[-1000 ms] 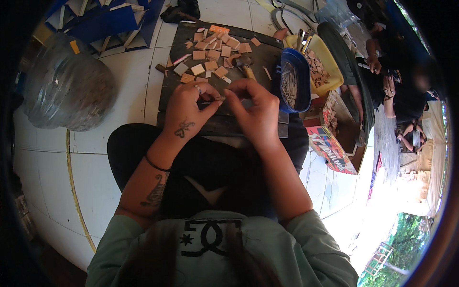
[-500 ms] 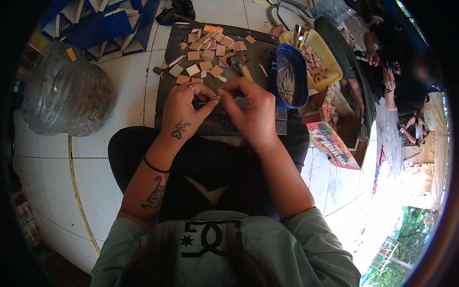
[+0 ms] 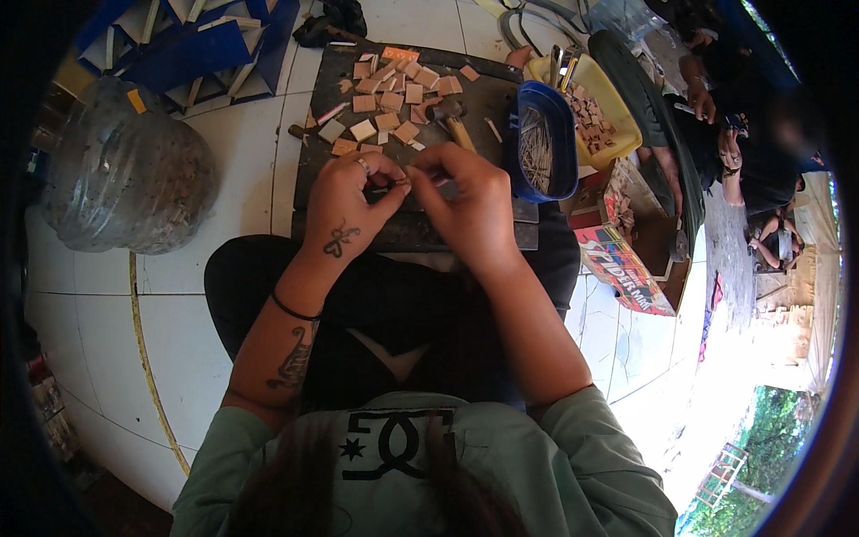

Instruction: The person sits on the floor and repeatedly picks small wooden blocks and thin sticks, then uses a hammer to tap the sticks into the blocks. The assembled pieces are placed into a nearby container. The process is repeated continuously.

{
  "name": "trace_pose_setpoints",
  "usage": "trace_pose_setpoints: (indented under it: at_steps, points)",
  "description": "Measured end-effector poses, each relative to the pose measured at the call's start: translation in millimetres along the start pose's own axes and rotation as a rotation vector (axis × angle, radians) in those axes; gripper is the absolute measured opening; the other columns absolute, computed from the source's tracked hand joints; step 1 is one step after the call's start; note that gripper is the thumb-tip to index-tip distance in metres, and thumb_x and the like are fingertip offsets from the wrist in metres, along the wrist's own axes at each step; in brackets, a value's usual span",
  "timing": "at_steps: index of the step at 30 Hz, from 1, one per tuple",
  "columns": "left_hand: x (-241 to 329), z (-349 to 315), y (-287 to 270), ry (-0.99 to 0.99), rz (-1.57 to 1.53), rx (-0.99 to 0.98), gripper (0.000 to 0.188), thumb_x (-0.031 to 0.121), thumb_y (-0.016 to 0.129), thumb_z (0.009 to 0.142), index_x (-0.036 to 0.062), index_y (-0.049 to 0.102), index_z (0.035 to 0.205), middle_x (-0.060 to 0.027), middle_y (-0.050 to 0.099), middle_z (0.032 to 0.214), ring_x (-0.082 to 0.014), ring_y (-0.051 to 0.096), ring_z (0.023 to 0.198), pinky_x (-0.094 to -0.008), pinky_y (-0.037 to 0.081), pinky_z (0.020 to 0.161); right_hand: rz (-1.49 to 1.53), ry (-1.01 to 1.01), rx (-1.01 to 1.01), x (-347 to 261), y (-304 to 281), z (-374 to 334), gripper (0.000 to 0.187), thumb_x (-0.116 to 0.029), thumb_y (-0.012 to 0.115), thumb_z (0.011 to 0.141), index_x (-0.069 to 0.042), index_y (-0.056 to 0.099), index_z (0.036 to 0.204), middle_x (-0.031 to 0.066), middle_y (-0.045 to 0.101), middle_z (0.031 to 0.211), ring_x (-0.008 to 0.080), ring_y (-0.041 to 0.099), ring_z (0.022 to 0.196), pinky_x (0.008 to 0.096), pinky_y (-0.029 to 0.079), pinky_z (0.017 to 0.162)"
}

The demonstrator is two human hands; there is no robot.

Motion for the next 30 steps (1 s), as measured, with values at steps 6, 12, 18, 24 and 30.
trace_pose_setpoints:
  at_steps: [6, 12, 18, 24, 30]
  points:
    - [8.9, -0.9, 2.4, 0.196, 0.164, 0.032, 0.012, 0.005, 0.074, 0.073, 0.0057, 0.066, 0.083, -0.0047, 0.063, 0.079, -0.0254, 0.06, 0.082, -0.0381, 0.047, 0.077, -0.05, 0.022, -0.01, -1.3, 7.0, -7.8, 0.008, -0.002, 0.072, 0.084, 0.001, 0.067, 0.089, 0.0062, 0.07, 0.083, 0.0108, 0.066, 0.079, 0.0252, 0.052, 0.074]
    - [6.1, -1.8, 2.7, 0.145, 0.101, 0.02, 0.013, 0.006, 0.076, 0.072, 0.0059, 0.067, 0.081, -0.0048, 0.064, 0.075, -0.0248, 0.06, 0.08, -0.0379, 0.046, 0.076, 0.187, 0.126, 0.143, 10.9, -2.8, -9.8, 0.011, -0.003, 0.073, 0.083, 0.002, 0.066, 0.089, 0.007, 0.07, 0.081, 0.011, 0.067, 0.074, 0.0258, 0.052, 0.07]
    - [5.9, -2.6, 1.9, 0.123, 0.129, 0.026, 0.013, 0.008, 0.077, 0.072, 0.0076, 0.066, 0.079, -0.0036, 0.064, 0.074, -0.0233, 0.06, 0.079, -0.0376, 0.046, 0.076, 0.128, 0.133, 0.086, 13.6, -3.9, -10.4, 0.011, -0.004, 0.073, 0.083, 0.001, 0.066, 0.09, 0.0073, 0.07, 0.081, 0.0109, 0.067, 0.075, 0.0256, 0.052, 0.07]
    - [6.5, -2.4, 1.1, 0.118, 0.154, 0.012, 0.014, 0.008, 0.078, 0.071, 0.0082, 0.066, 0.078, -0.0031, 0.065, 0.074, -0.0227, 0.061, 0.079, -0.0374, 0.045, 0.076, 0.131, 0.143, 0.064, 12.3, -1.4, -9.7, 0.01, -0.004, 0.072, 0.083, 0.001, 0.066, 0.09, 0.0084, 0.07, 0.081, 0.0118, 0.068, 0.075, 0.0258, 0.052, 0.07]
    - [7.3, -2.3, 0.7, 0.118, 0.159, 0.01, 0.014, 0.008, 0.078, 0.071, 0.0078, 0.066, 0.078, -0.003, 0.065, 0.074, -0.0227, 0.061, 0.079, -0.0373, 0.045, 0.076, 0.087, 0.126, 0.015, 7.0, -3.1, -8.9, 0.008, -0.003, 0.071, 0.087, 0.003, 0.066, 0.091, 0.0044, 0.071, 0.086, 0.0067, 0.066, 0.081, 0.0219, 0.051, 0.075]
Point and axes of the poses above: each hand's wrist, its own z-axis towards the middle knuckle, its own y-axis out of the palm, x = y × z, the point moved 4 cm from there along z, towards the middle knuckle
